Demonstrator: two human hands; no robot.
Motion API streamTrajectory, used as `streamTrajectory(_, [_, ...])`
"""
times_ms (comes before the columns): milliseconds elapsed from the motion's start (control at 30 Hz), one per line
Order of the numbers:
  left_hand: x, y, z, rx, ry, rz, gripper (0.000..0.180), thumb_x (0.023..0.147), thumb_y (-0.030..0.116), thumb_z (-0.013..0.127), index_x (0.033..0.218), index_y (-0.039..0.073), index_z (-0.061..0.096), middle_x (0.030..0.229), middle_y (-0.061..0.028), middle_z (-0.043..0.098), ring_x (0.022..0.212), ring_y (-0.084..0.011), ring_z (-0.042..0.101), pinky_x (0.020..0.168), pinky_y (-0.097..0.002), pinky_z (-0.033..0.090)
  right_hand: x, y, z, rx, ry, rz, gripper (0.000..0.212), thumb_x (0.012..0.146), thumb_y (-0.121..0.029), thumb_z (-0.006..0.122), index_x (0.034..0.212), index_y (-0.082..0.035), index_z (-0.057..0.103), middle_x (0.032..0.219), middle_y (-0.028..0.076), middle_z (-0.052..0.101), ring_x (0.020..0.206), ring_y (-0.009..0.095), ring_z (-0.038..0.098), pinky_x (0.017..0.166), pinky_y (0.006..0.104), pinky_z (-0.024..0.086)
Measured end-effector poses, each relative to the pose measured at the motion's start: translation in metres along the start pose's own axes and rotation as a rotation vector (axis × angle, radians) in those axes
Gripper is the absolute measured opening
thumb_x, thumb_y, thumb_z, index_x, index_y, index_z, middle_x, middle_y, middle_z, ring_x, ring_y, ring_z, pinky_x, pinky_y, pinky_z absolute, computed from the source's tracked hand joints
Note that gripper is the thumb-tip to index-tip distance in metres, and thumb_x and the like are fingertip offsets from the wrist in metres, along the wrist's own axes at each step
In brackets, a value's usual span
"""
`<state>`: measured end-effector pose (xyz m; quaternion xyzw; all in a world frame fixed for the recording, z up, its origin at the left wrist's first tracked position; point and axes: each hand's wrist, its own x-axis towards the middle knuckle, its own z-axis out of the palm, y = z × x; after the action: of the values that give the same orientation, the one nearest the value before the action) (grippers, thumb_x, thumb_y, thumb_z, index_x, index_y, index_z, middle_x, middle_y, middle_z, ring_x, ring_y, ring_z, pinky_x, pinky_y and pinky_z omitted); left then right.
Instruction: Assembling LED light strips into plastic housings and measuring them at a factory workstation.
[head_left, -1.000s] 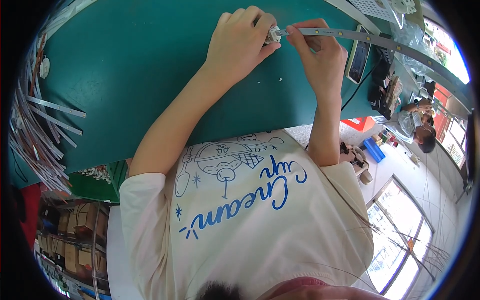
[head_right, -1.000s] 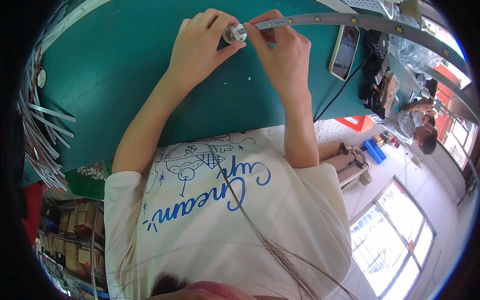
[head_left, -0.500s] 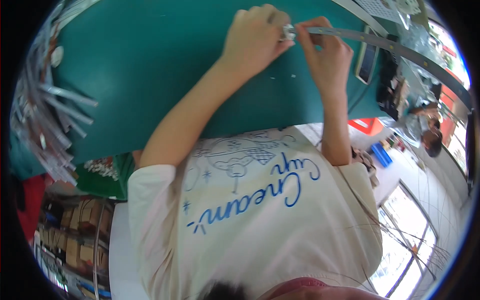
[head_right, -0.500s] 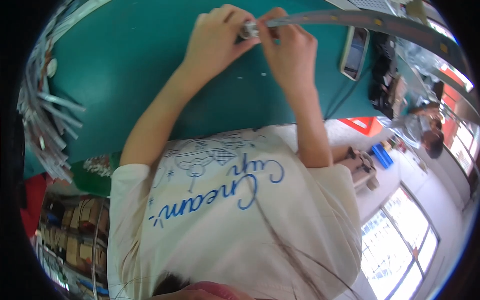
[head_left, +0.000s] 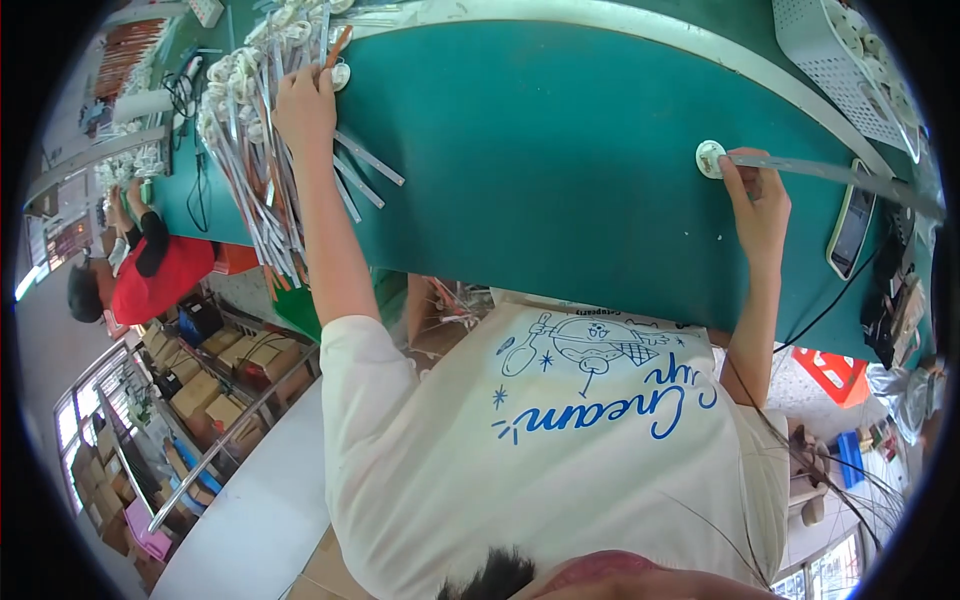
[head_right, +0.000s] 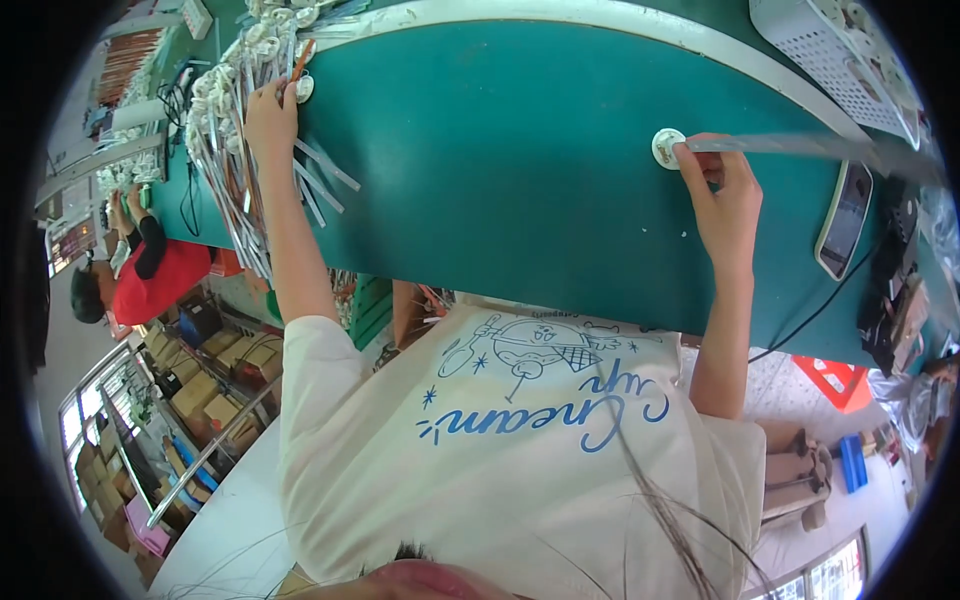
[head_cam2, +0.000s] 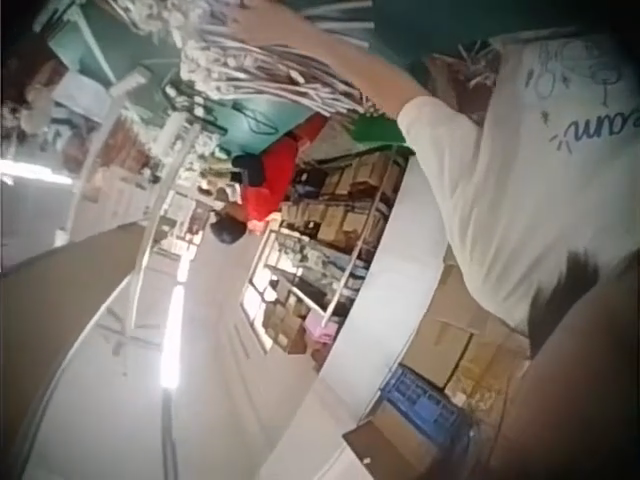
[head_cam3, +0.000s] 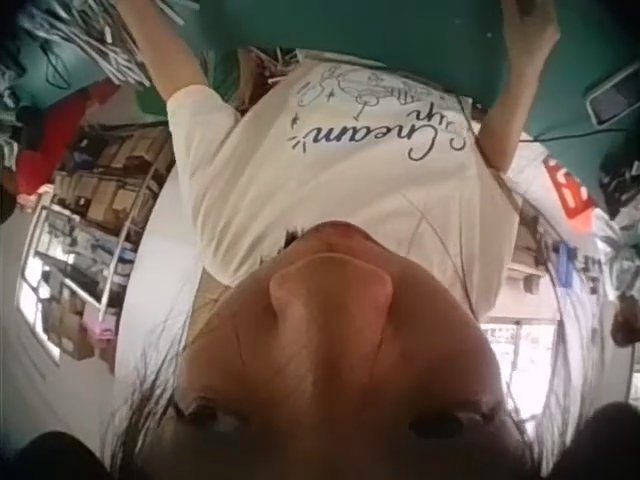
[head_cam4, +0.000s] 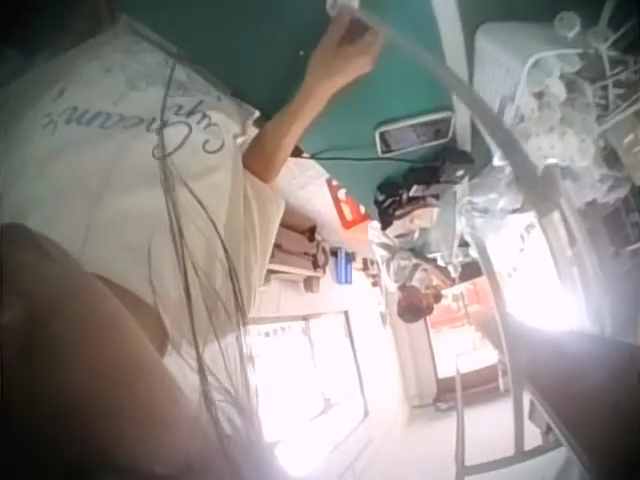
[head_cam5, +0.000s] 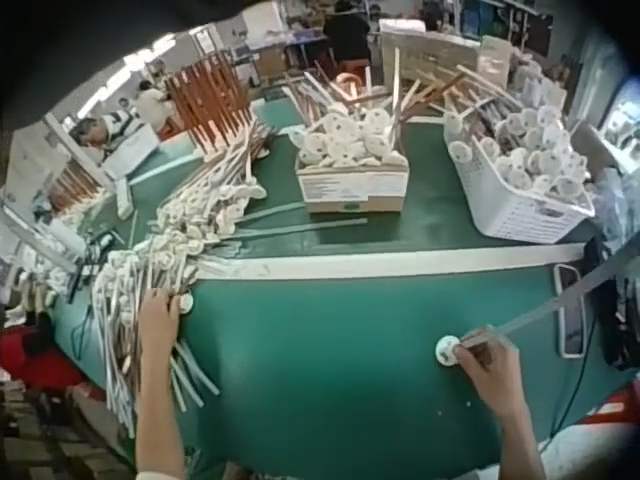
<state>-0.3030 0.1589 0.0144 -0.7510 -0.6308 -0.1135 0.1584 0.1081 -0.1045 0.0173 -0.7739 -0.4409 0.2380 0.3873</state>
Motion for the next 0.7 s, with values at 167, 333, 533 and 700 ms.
streamTrajectory(167, [0.026,-0.015,0.007,-0.142,-0.171,0.050,0.023,0.082,0.031,0.061,0.095,0.013,0.065,0.090,-0.0071,0.065,0.082,-0.0275,0.063,0.071,-0.0412,0.048,-0.001,0.002,0.002,0.033,-0.012,0.029,0.017,0.087,-0.015,0.063,0.097,-0.001,0.061,0.081,0.005,0.063,0.073,0.010,0.059,0.067,0.0225,0.047])
streamTrajectory(333, [0.037,-0.017,0.001,-0.037,-0.295,0.151,0.019,0.084,0.024,0.056,0.089,0.006,0.060,0.085,-0.0197,0.062,0.080,-0.0380,0.060,0.071,-0.0481,0.047,0.003,-0.004,0.001,0.059,0.020,-0.028,0.017,0.088,-0.015,0.062,0.094,0.000,0.060,0.081,0.006,0.063,0.072,0.011,0.060,0.067,0.0243,0.047])
streamTrajectory(533, [0.029,-0.021,0.006,-0.091,-0.218,0.295,0.017,0.087,0.018,0.052,0.094,0.004,0.057,0.090,-0.0202,0.060,0.081,-0.0400,0.059,0.070,-0.0471,0.048,0.005,-0.004,-0.001,0.094,0.044,-0.061,0.016,0.087,-0.014,0.061,0.092,0.001,0.058,0.082,0.008,0.062,0.073,0.013,0.061,0.066,0.0255,0.047])
streamTrajectory(700, [0.037,-0.013,-0.009,-0.110,-0.061,0.346,0.018,0.088,0.015,0.049,0.100,0.005,0.058,0.093,-0.0201,0.059,0.085,-0.0378,0.058,0.072,-0.0448,0.048,0.019,-0.008,0.008,0.065,0.045,-0.229,0.014,0.087,-0.011,0.059,0.093,0.001,0.055,0.091,0.011,0.059,0.080,0.018,0.063,0.067,0.0279,0.049])
